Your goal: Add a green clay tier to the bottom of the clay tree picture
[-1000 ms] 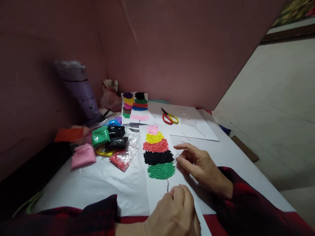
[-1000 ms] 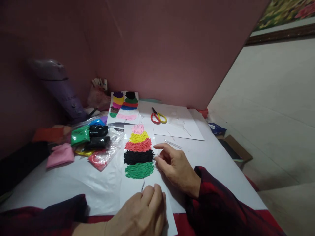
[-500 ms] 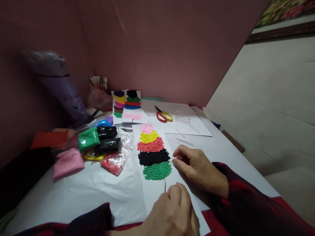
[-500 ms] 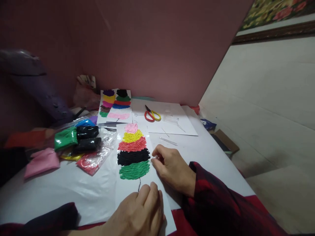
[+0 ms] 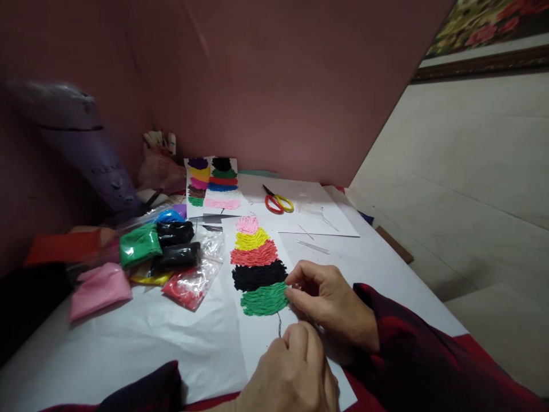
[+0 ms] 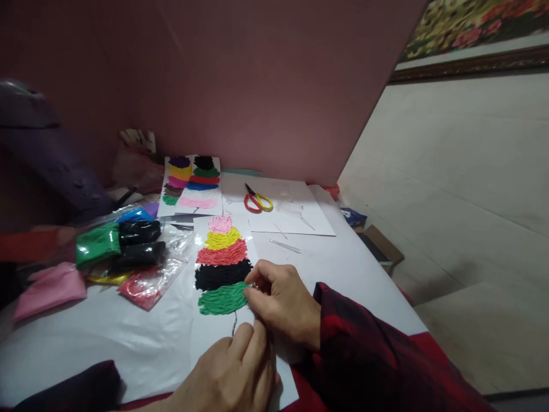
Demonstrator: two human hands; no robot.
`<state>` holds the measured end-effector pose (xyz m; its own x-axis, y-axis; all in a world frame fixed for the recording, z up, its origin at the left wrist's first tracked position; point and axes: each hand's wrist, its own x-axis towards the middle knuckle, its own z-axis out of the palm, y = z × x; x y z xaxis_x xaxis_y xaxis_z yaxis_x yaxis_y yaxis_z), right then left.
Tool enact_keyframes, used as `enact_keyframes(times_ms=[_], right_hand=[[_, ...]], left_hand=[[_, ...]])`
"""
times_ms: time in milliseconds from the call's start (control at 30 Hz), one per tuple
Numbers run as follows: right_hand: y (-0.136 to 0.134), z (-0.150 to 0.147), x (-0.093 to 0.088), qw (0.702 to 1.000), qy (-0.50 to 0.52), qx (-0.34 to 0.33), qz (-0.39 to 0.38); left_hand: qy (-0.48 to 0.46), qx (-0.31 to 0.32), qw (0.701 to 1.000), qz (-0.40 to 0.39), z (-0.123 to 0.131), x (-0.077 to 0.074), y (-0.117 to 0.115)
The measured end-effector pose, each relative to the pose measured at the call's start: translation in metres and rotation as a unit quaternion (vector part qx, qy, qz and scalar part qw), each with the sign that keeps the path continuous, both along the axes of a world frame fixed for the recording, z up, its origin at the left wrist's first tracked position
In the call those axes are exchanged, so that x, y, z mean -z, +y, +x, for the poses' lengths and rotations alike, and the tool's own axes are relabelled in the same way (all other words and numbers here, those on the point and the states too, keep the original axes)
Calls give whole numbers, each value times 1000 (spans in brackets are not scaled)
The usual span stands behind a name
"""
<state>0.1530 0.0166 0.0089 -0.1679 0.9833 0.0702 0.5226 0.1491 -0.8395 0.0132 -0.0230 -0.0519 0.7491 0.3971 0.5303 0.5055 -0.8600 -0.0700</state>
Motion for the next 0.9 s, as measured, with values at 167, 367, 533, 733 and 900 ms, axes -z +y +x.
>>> enact_keyframes(times_ms=[167, 367, 533, 733, 900], right_hand=[[-2, -3, 2, 1000, -13, 4, -8], [1, -1, 4, 999, -34, 30, -7], [4, 0, 4, 998, -31, 60, -8], [9, 3, 4, 995, -32, 88, -17], [11, 5, 4, 993, -16, 110, -34]], left_hand=[[9, 5, 1000, 8, 0, -1, 0], [18, -1, 999, 28, 0, 0, -1], [20, -9, 999, 25, 1, 2, -1], [23, 1, 999, 28, 0, 2, -1], [25, -5, 999, 36, 1, 3, 0]])
